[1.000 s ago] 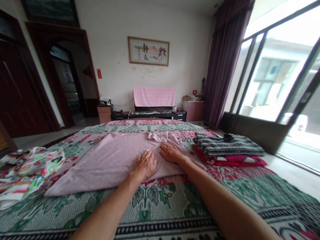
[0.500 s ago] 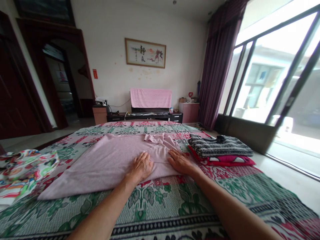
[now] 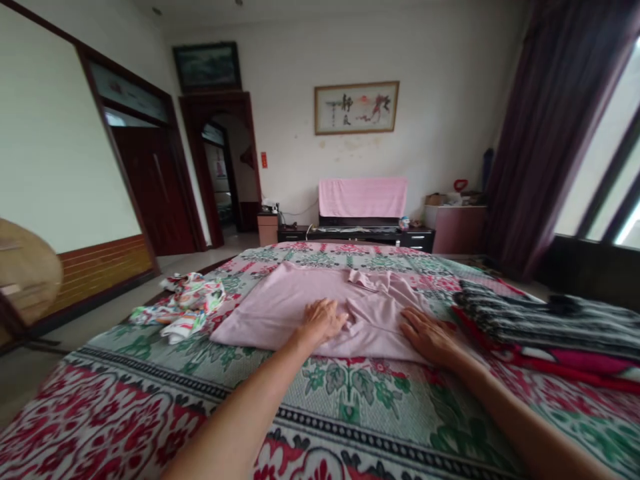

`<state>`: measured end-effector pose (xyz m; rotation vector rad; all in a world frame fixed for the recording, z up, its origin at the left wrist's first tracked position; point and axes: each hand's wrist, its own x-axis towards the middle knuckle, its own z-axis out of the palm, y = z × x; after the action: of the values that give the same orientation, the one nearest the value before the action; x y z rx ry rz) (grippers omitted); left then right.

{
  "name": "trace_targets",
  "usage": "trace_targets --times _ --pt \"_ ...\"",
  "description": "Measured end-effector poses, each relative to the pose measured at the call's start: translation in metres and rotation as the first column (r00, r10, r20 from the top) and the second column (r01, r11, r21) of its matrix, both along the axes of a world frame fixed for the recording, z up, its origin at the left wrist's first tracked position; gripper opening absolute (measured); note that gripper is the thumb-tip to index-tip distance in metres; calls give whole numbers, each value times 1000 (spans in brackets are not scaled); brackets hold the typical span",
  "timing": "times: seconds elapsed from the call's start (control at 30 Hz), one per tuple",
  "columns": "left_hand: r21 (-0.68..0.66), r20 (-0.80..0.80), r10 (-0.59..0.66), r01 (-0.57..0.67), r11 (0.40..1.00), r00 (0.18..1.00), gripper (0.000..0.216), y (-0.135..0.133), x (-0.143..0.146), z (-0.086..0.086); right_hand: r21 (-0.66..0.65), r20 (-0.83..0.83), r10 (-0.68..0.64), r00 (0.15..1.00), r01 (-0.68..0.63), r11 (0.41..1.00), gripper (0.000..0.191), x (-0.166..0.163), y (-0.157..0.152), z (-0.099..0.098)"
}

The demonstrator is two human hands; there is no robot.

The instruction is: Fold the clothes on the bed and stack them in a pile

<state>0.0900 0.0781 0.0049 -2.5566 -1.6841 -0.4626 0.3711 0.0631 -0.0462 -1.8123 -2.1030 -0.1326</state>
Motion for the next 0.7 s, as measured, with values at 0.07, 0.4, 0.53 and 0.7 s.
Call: trace_targets --times 0.07,0.4,0.53,0.7 --pt "18 -35 61 -60 998 998 37 5 -35 11 35 -9 18 1000 -18 999 46 3 6 -5" --pt "-168 -1 510 -503 848 860 32 10 -206 15 69 -15 13 1000 -12 998 42 2 2 -1" --pt "-138 30 503 -495 858 864 32 8 -215 0 182 15 43 999 -45 982 42 -16 -10 18" --pt "-171 53 533 -518 838 845 27 12 -217 -3 270 19 387 922 -377 886 35 -77 -9 40"
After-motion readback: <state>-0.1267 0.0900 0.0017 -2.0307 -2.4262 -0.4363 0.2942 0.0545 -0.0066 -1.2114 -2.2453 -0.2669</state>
